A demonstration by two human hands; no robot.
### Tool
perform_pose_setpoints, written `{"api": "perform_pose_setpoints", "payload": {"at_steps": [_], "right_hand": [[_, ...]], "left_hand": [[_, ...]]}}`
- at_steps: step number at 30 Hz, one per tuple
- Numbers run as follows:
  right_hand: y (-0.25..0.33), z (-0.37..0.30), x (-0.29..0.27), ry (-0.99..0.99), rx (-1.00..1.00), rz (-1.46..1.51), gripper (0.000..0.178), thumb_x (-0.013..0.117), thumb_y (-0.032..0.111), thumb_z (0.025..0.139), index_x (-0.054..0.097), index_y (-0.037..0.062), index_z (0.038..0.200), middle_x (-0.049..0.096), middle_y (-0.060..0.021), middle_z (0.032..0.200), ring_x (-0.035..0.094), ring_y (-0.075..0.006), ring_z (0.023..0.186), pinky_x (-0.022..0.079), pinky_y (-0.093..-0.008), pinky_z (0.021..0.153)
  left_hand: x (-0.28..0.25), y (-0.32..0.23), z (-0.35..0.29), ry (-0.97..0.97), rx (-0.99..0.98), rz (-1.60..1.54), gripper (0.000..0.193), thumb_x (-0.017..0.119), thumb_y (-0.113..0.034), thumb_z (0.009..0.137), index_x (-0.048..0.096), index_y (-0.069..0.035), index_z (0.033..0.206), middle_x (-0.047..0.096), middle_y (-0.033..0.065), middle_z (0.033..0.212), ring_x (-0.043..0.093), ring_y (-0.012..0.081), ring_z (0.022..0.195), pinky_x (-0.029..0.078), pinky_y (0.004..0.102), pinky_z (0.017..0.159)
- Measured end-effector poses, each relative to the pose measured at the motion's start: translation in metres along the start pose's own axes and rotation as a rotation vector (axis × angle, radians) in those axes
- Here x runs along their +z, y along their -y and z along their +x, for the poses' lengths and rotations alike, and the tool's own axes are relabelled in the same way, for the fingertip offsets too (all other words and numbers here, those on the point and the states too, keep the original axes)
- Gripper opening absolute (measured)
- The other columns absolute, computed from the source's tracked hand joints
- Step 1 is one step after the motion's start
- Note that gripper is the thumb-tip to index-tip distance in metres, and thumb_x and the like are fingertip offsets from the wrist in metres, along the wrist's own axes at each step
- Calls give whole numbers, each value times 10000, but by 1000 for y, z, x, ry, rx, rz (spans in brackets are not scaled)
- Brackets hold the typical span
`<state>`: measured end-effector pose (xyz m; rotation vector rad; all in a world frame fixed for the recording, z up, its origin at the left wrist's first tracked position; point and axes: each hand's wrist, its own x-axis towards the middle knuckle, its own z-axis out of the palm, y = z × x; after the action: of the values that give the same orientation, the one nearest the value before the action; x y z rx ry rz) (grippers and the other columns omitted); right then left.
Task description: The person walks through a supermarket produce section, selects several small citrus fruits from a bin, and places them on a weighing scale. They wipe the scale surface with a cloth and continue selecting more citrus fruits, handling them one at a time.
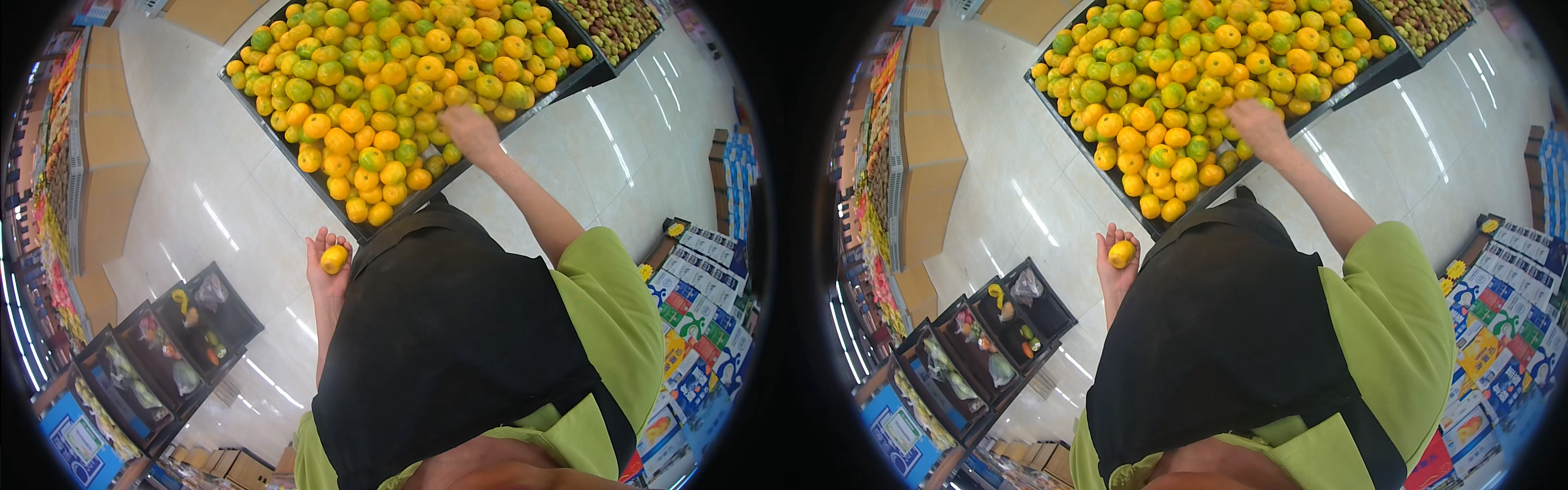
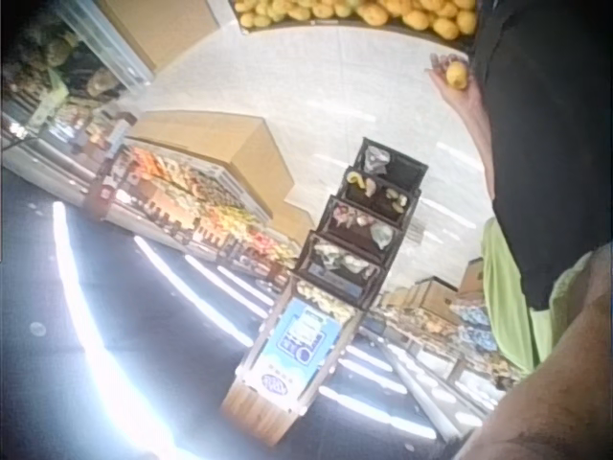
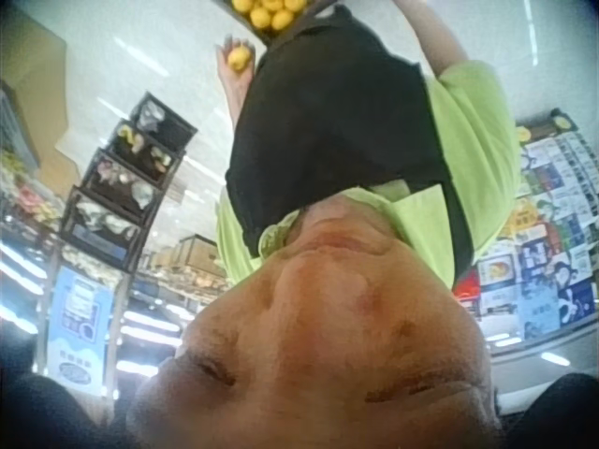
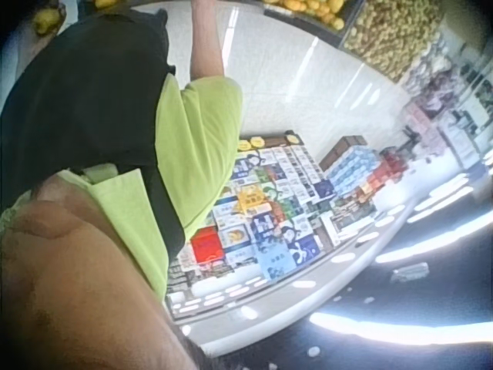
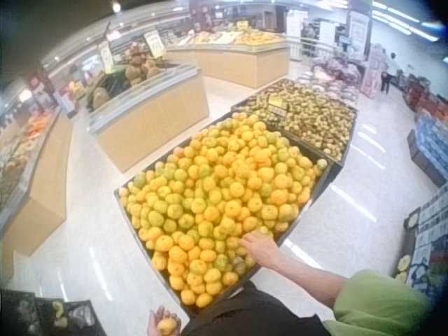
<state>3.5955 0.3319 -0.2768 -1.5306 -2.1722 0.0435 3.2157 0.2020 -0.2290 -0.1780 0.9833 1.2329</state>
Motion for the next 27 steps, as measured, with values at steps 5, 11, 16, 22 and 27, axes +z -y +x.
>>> {"api": "perform_pose_setpoints", "payload": {"at_steps": [5,11,16,22,27], "right_hand": [[22,-21,46,687,10,41,297,683,186,758,699,110,1045,695,-94,952,682,-302,926,552,-433,727],[17,14,69,1055,-29,-5,379,765,282,655,722,81,974,714,-138,898,685,-348,896,540,-469,740],[16,12,60,1021,0,24,379,759,273,628,720,59,939,708,-152,854,684,-353,883,532,-465,730],[16,-5,61,818,38,80,412,750,272,616,716,68,972,704,-158,855,680,-354,862,532,-472,720],[5,10,14,662,110,202,408,744,261,662,691,103,1035,695,-165,898,674,-337,886,537,-446,752]], "left_hand": [[1,-1,-3,23,8,25,325,523,-366,1030,606,-73,1145,652,63,934,619,237,916,532,369,853],[5,-2,-3,36,-21,28,323,538,-342,1016,589,-59,1161,638,68,947,606,227,901,528,355,810],[8,-4,-9,57,-5,67,314,545,-322,1009,585,-57,1172,637,71,966,602,221,899,519,350,805],[11,-5,-12,66,-7,86,302,536,-308,1014,582,-62,1183,634,69,972,600,218,893,513,342,817],[11,-7,-5,80,-31,101,317,521,-305,1017,569,-59,1211,636,74,987,598,221,888,512,343,807]]}}
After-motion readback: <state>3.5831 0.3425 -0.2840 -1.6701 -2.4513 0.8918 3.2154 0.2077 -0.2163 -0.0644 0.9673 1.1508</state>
